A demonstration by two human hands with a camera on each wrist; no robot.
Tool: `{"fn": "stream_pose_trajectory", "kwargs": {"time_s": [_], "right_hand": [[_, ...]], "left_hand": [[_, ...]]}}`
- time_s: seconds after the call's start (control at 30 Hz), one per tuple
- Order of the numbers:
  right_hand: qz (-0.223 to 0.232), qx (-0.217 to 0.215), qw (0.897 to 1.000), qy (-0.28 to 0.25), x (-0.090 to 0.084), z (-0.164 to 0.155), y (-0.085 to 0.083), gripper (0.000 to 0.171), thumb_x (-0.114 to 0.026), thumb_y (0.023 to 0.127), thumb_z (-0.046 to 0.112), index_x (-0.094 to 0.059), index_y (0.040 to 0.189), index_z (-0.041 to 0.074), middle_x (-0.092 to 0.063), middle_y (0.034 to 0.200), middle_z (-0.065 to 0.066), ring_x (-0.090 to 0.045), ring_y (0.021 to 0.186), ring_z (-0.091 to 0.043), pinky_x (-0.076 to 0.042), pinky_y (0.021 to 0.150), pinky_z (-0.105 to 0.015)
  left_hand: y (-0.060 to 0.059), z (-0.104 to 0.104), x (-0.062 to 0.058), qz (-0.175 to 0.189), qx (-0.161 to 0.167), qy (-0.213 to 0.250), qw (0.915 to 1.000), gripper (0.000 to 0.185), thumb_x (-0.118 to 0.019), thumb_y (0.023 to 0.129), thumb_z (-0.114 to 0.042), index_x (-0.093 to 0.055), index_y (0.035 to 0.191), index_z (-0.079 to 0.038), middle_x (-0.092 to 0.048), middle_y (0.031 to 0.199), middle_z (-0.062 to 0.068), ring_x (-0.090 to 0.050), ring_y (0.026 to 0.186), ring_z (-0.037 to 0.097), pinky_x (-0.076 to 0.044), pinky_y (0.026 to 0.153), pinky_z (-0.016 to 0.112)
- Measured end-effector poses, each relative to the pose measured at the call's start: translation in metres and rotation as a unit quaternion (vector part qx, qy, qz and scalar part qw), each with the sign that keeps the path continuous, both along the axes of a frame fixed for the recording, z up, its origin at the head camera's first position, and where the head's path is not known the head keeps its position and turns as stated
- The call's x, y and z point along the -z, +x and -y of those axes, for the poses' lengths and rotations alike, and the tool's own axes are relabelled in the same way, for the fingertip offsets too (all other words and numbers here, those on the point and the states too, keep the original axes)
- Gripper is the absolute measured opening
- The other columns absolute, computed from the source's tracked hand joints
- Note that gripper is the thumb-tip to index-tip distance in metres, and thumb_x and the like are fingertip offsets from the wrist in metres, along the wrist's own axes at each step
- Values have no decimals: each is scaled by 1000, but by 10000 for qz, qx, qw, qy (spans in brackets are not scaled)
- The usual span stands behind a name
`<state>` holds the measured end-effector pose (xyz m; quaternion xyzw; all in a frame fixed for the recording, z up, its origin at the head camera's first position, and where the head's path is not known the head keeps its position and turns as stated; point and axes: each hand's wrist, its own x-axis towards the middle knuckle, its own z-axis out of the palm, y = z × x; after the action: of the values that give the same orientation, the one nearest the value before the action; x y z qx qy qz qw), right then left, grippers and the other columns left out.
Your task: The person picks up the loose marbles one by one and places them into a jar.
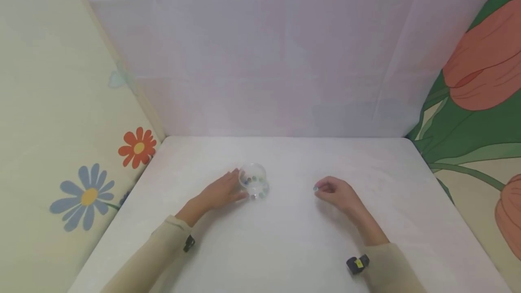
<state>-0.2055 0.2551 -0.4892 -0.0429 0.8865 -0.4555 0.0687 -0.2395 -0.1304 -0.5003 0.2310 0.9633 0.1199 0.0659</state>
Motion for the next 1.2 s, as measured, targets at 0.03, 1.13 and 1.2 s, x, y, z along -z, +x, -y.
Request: {"fn": "stream_pose_trajectory", "kwargs": {"time_s": [0.03,1.13,1.2], "right_hand": [[-10,-35,10000,-14,-1,3,-1,25,-72,94,19,-67,114,5,-69,105,-8,-64,100,-24,-55,84,-36],[-128,-723,9950,-684,-5,78,-23,20,-73,92,13,-69,111,7,-70,100,-5,-66,96,-20,-56,90,-39],[-126,-724,9950,-682,-4,82,-23,19,-73,93,13,-70,111,8,-71,100,-4,-66,96,-20,-57,90,-39]], "left_hand": [[0,0,0,-21,9,11,10000,89,-55,100,-57,-24,158,2,-26,164,21,-24,153,32,-19,127,43],[-6,1,7,-176,87,-170,9997,91,-50,100,-62,-21,160,-1,-22,165,19,-19,155,29,-19,127,42],[-5,1,5,-174,105,-183,9996,90,-50,100,-61,-21,160,0,-23,165,20,-20,155,29,-19,127,43]]}}
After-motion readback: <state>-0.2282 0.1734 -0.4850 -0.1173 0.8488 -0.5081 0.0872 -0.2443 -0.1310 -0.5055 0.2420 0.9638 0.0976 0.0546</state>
